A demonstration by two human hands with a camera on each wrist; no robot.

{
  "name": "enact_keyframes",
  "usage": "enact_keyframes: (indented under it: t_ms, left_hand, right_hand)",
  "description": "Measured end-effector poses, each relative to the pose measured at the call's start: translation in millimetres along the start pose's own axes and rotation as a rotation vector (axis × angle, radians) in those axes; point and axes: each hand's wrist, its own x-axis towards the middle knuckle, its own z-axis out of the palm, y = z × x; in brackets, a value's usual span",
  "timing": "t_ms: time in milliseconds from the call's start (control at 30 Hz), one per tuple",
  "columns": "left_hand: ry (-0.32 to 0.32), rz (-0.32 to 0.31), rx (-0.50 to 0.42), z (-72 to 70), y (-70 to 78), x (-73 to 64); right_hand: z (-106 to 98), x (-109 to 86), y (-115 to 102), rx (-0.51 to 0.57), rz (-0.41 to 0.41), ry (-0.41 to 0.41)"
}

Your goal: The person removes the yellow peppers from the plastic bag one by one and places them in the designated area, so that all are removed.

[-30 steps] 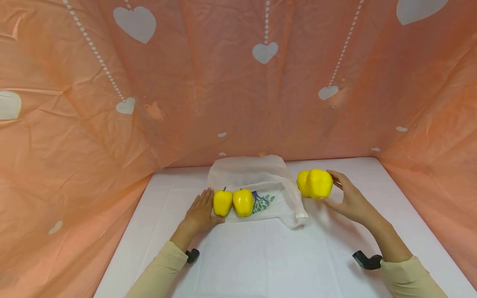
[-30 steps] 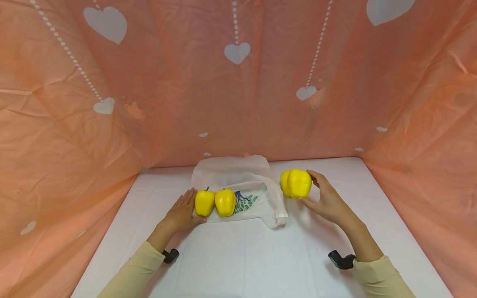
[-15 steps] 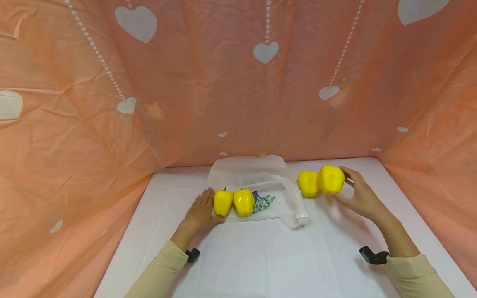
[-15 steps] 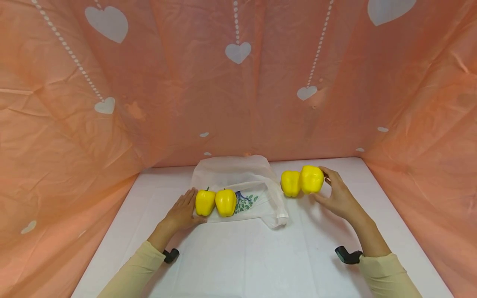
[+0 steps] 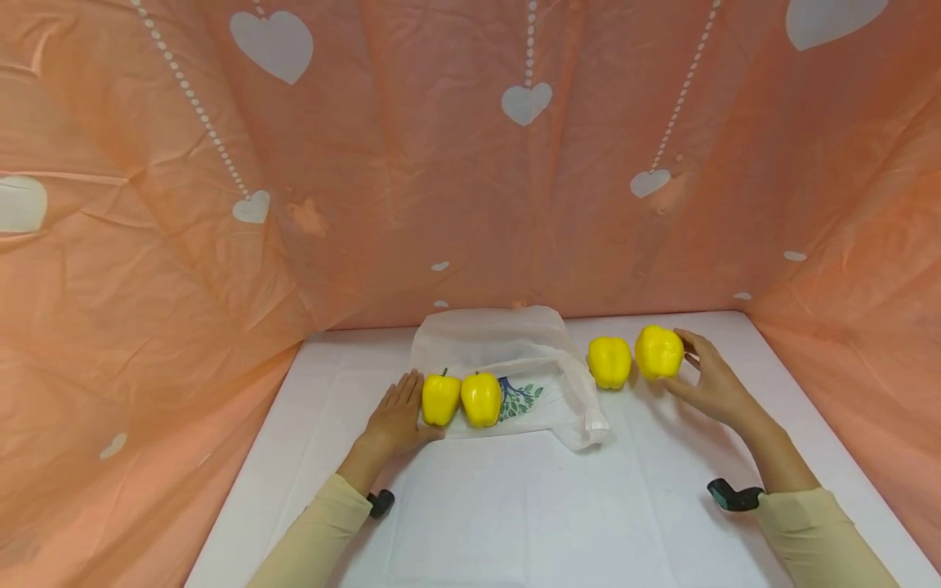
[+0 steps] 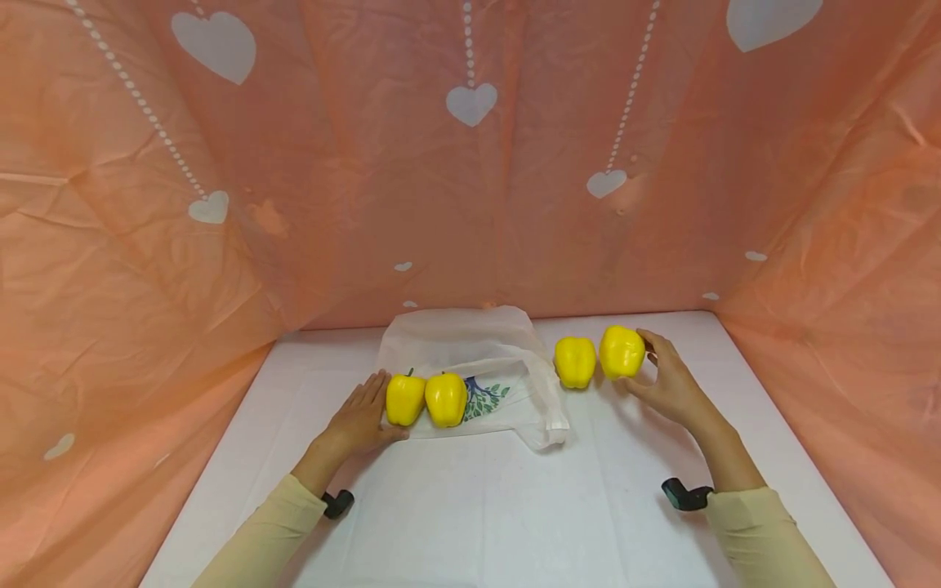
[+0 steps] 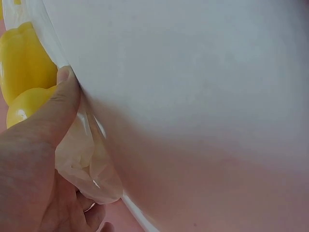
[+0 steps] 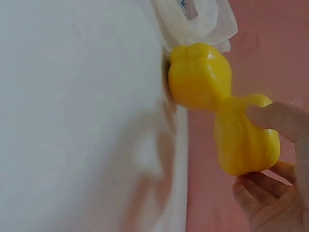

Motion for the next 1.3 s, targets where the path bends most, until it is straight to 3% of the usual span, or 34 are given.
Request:
enact_keyframes:
  t_ms: [267,700,1300]
  left_hand:
    - [0.001,-0.001,0.008,0.2,-0.8,0.2]
    - [0.010,0.005,0.008,1.9,-1.9,1.7]
    - [-0.004,0.001,0.008,1.1,-0.9,0.7]
  right_hand:
    - [5.9,6.1,12.0,0.017,0.089,-0.064]
    - [18.1,12.9,31.3,0.034,0.079,-0.063]
    - [22.5,15.9,31.3,0.049,0.108,-0.092]
